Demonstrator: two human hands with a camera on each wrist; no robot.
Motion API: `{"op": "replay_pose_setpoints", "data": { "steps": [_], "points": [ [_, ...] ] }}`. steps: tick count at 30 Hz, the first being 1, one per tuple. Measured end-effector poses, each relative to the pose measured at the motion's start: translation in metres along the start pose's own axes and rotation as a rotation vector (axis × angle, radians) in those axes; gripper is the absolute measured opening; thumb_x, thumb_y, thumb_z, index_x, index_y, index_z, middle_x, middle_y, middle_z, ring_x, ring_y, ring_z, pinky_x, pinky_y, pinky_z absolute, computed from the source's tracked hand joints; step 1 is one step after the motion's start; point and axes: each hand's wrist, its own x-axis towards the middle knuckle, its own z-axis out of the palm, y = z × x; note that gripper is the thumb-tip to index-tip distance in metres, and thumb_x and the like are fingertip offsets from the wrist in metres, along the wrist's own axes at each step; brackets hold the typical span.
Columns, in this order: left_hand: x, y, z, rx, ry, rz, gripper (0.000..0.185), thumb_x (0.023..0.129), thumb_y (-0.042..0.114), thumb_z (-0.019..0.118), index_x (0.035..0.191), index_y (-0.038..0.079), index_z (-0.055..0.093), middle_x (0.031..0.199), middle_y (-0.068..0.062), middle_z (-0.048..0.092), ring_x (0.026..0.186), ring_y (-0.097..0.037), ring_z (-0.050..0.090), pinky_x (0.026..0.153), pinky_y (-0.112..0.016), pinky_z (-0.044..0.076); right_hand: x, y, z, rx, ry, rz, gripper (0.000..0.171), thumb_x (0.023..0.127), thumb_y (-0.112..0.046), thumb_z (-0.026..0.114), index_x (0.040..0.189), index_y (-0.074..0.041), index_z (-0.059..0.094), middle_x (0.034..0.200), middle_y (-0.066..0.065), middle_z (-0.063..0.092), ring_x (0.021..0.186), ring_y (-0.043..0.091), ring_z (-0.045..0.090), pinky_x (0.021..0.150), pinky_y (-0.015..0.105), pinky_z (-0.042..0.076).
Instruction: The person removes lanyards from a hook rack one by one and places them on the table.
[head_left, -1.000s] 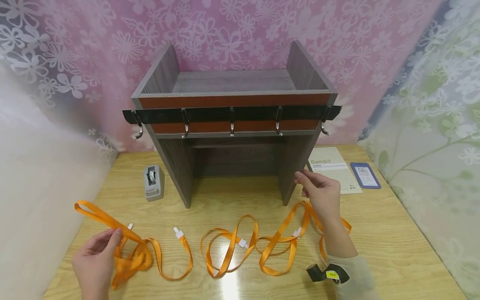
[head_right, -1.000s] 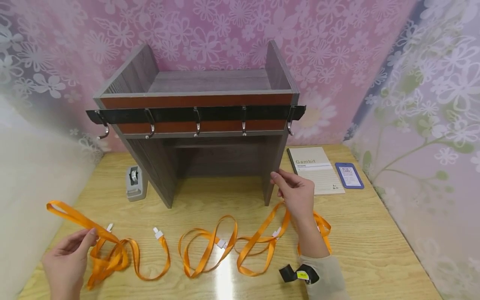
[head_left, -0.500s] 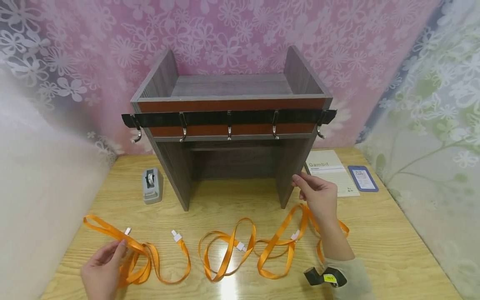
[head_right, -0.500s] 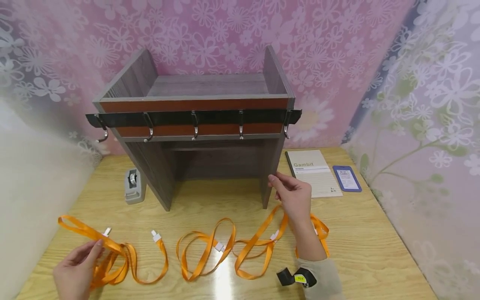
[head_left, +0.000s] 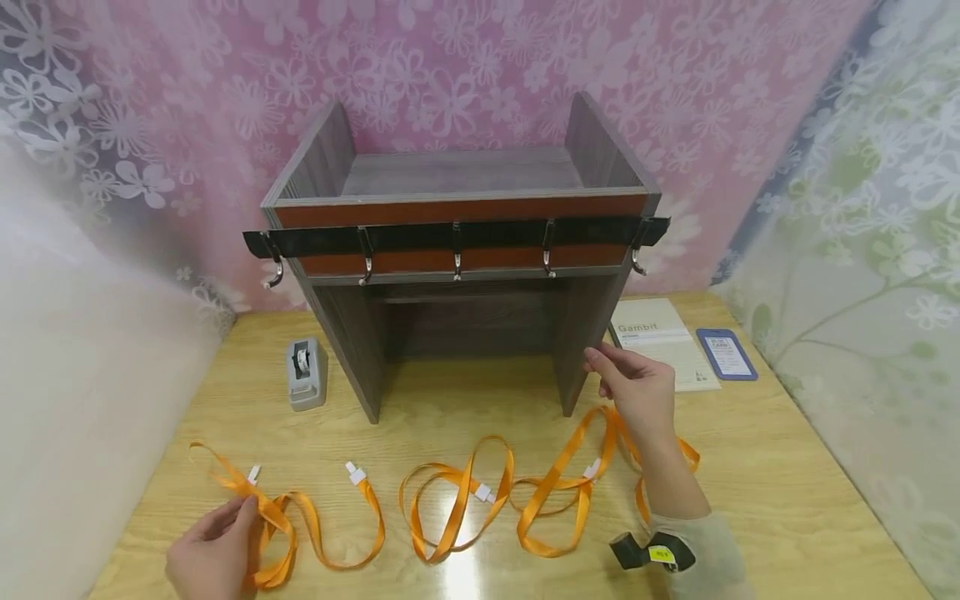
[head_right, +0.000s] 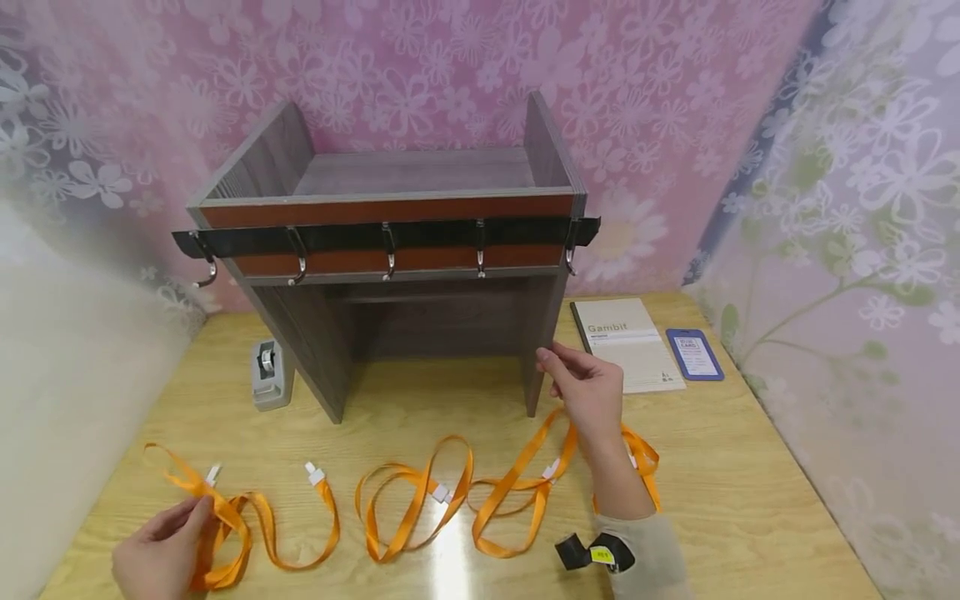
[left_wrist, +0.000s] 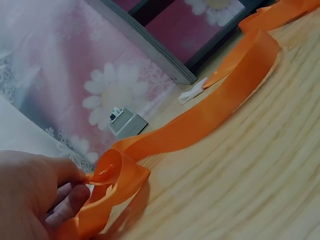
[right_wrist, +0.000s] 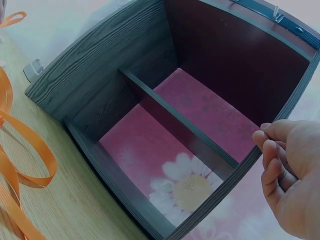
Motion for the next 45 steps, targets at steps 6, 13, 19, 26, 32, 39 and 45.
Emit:
{"op": "replay_pose_setpoints", "data": {
  "steps": [6, 13, 19, 26, 32, 39, 45],
  "points": [
    [0.001, -0.002, -0.001, 0.038, -0.017, -0.059, 0.052, 0.086, 0.039, 0.078, 0.120, 0.000, 0.071, 0.053, 0.040, 0.052, 0.055, 0.014, 0.058, 0.052, -0.011, 0.052, 0.000, 0.000, 0.001, 0.003, -0.004, -0.011, 0.030, 0.086, -0.015, 0.080, 0.106, 0.007, 0.075, 0.073, -0.001, 0.076, 0.048, 0.010, 0.050, 0.049, 0.017, 0.049],
    [-0.002, -0.003, 0.001, 0.060, -0.005, -0.044, 0.047, 0.088, 0.031, 0.077, 0.120, -0.003, 0.070, 0.056, 0.038, 0.056, 0.054, 0.017, 0.055, 0.052, -0.011, 0.052, 0.001, -0.005, 0.001, -0.027, -0.015, -0.018, 0.031, 0.087, -0.017, 0.080, 0.107, 0.007, 0.075, 0.074, -0.002, 0.076, 0.048, 0.010, 0.052, 0.049, 0.017, 0.050],
    [-0.008, 0.000, 0.001, 0.050, 0.019, -0.059, 0.044, 0.087, 0.026, 0.078, 0.119, -0.003, 0.071, 0.056, 0.037, 0.054, 0.054, 0.015, 0.055, 0.051, -0.011, 0.052, -0.002, -0.008, 0.002, 0.002, -0.009, -0.006, 0.031, 0.086, -0.015, 0.080, 0.107, 0.008, 0.074, 0.072, -0.002, 0.076, 0.047, 0.010, 0.051, 0.049, 0.017, 0.050],
    [-0.015, 0.007, 0.003, 0.059, 0.043, -0.016, 0.040, 0.085, 0.022, 0.080, 0.114, -0.004, 0.073, 0.061, 0.027, 0.062, 0.053, 0.017, 0.054, 0.050, -0.011, 0.051, -0.006, -0.013, 0.000, 0.059, 0.028, -0.004, 0.028, 0.086, -0.012, 0.080, 0.103, 0.009, 0.075, 0.071, 0.000, 0.076, 0.046, 0.010, 0.050, 0.047, 0.016, 0.049],
    [-0.017, 0.017, 0.004, 0.075, 0.046, 0.082, 0.032, 0.085, 0.022, 0.081, 0.108, 0.000, 0.076, 0.061, 0.033, 0.060, 0.055, 0.018, 0.055, 0.053, -0.009, 0.051, -0.008, -0.015, -0.001, 0.051, 0.034, -0.014, 0.026, 0.086, -0.011, 0.080, 0.101, 0.008, 0.075, 0.071, -0.001, 0.076, 0.046, 0.010, 0.050, 0.047, 0.016, 0.049],
    [-0.017, 0.043, 0.007, 0.006, -0.030, 0.191, 0.030, 0.084, 0.023, 0.083, 0.103, 0.001, 0.077, 0.067, 0.033, 0.063, 0.063, 0.012, 0.063, 0.058, -0.009, 0.054, -0.005, -0.015, -0.001, 0.057, 0.023, -0.033, 0.026, 0.086, -0.010, 0.079, 0.102, 0.010, 0.074, 0.071, 0.000, 0.076, 0.046, 0.010, 0.050, 0.048, 0.015, 0.049],
    [-0.014, 0.081, 0.004, -0.051, -0.126, 0.242, 0.035, 0.081, 0.029, 0.085, 0.104, 0.004, 0.078, 0.074, 0.029, 0.070, 0.070, 0.007, 0.068, 0.065, -0.008, 0.054, -0.003, -0.014, 0.000, 0.049, 0.015, -0.037, 0.027, 0.087, -0.011, 0.079, 0.103, 0.011, 0.074, 0.072, 0.000, 0.076, 0.047, 0.010, 0.050, 0.048, 0.015, 0.049]
  ]
}}
